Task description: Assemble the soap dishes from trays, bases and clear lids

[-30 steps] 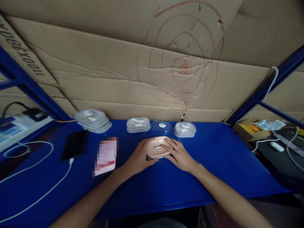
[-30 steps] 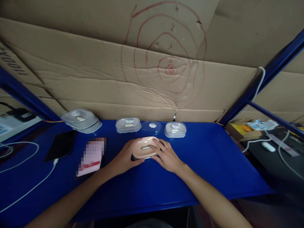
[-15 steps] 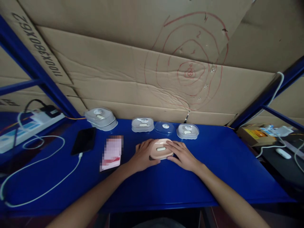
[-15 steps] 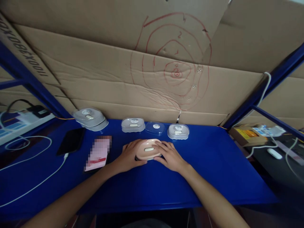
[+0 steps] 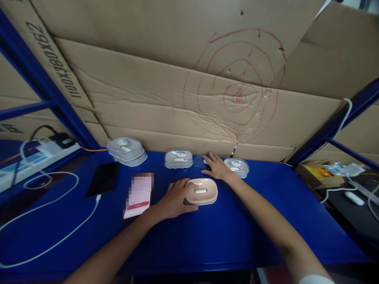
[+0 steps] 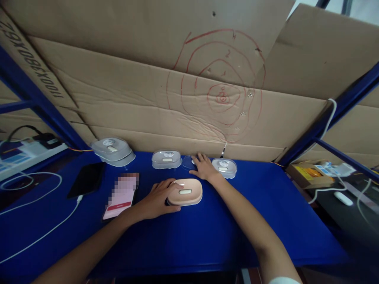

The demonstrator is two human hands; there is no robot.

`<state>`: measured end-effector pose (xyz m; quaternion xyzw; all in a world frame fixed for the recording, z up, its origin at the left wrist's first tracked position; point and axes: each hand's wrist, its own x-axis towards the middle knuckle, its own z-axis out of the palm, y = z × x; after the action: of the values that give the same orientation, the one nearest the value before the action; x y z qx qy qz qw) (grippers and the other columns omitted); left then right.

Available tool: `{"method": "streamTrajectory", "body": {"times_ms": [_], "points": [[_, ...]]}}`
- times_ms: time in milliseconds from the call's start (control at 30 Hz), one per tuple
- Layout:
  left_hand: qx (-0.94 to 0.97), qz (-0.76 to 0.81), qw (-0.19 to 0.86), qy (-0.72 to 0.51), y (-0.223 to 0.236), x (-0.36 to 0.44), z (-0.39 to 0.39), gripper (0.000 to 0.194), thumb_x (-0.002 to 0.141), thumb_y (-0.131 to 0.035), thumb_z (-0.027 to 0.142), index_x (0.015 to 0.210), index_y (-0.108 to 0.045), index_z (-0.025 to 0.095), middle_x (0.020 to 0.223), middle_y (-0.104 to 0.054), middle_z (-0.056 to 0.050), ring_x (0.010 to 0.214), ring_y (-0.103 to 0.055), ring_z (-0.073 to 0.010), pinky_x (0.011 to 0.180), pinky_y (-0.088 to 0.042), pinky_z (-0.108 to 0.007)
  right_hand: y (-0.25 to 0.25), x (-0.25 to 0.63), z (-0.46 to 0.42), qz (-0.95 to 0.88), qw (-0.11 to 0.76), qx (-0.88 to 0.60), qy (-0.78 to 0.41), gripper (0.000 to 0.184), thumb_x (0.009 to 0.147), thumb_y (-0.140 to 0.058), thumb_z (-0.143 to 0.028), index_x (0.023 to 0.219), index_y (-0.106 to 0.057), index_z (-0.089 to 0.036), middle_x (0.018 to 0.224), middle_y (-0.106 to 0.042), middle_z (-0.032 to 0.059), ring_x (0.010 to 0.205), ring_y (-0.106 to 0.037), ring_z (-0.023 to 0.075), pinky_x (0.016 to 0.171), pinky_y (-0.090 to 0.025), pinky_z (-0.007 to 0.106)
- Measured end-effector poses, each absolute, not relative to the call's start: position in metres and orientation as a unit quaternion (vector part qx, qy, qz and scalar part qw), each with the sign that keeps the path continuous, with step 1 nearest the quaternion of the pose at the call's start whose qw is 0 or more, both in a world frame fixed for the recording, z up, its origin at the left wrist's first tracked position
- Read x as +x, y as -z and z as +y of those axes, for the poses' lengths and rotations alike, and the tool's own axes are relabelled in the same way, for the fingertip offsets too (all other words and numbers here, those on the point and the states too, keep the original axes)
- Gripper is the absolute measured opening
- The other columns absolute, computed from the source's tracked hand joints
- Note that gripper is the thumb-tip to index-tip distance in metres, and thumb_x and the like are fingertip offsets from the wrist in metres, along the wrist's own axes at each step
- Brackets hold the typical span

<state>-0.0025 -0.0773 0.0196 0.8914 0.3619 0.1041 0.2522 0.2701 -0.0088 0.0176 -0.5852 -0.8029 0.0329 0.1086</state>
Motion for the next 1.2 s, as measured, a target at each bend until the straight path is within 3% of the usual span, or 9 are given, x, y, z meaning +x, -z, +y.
{"method": "streamTrajectory", "body": {"times_ms": [100,267,400,800,967,1200], "points": [[0.876,0.376,0.273,-0.13,-0.02,-0.001,-0.079,0.078,0.08,-0.083,0.035,0.149,-0.047,0.03,0.154,-0.052,-0.012,0.144,-0.046,-0.0397,0.116,-0.034,-0.06,-0.024,0.269,-0.001,-0.806,0.093,-0.583,-0.047,0.083,0.092,-0.076,-0.054,0.16,-0.045,-0.017,0.16,-0.049,0.0259,0.146,-0.05,0.0431,0.118,-0.041,0.061],[0.818,0.39,0.367,-0.208,-0.01,0.003,-0.08,0.13,0.07,-0.09,0.026,0.17,-0.007,0.025,0.163,-0.041,-0.021,0.149,-0.041,-0.0421,0.12,-0.034,-0.061,-0.048,0.278,-0.041,-0.815,0.139,-0.562,-0.033,0.077,0.098,-0.065,-0.06,0.16,-0.043,-0.022,0.157,-0.054,0.0187,0.144,-0.053,0.0352,0.12,-0.042,0.054],[0.795,0.354,0.416,-0.262,0.001,0.006,-0.08,0.139,0.069,-0.091,0.021,0.17,0.004,0.025,0.16,-0.045,-0.021,0.147,-0.045,-0.0395,0.121,-0.037,-0.059,-0.048,0.283,-0.102,-0.829,0.205,-0.518,-0.039,0.074,0.098,-0.064,-0.062,0.161,-0.041,-0.03,0.162,-0.049,0.0146,0.147,-0.049,0.0344,0.12,-0.042,0.057],[0.827,0.321,0.391,-0.244,0.005,0.013,-0.089,0.124,0.076,-0.09,0.03,0.169,-0.008,0.028,0.172,-0.03,-0.018,0.157,-0.034,-0.0366,0.127,-0.031,-0.058,-0.02,0.267,-0.155,-0.846,0.195,-0.492,-0.062,0.072,0.099,-0.064,-0.058,0.163,-0.04,-0.035,0.167,-0.043,0.0112,0.15,-0.043,0.0374,0.118,-0.044,0.061],[0.841,0.311,0.374,-0.236,0.004,0.01,-0.088,0.109,0.082,-0.087,0.038,0.167,-0.02,0.029,0.164,-0.041,-0.016,0.153,-0.04,-0.0362,0.125,-0.034,-0.057,-0.017,0.266,-0.156,-0.848,0.205,-0.482,-0.078,0.075,0.099,-0.064,-0.057,0.165,-0.035,-0.035,0.168,-0.04,0.0115,0.151,-0.04,0.0391,0.12,-0.042,0.063],[0.846,0.308,0.37,-0.229,0.002,0.01,-0.086,0.104,0.082,-0.087,0.04,0.165,-0.025,0.028,0.163,-0.041,-0.015,0.152,-0.04,-0.0354,0.125,-0.035,-0.055,-0.014,0.27,-0.154,-0.845,0.209,-0.477,-0.124,0.076,0.099,-0.064,-0.058,0.165,-0.035,-0.034,0.171,-0.034,0.0111,0.158,-0.031,0.0361,0.124,-0.037,0.057]]}}
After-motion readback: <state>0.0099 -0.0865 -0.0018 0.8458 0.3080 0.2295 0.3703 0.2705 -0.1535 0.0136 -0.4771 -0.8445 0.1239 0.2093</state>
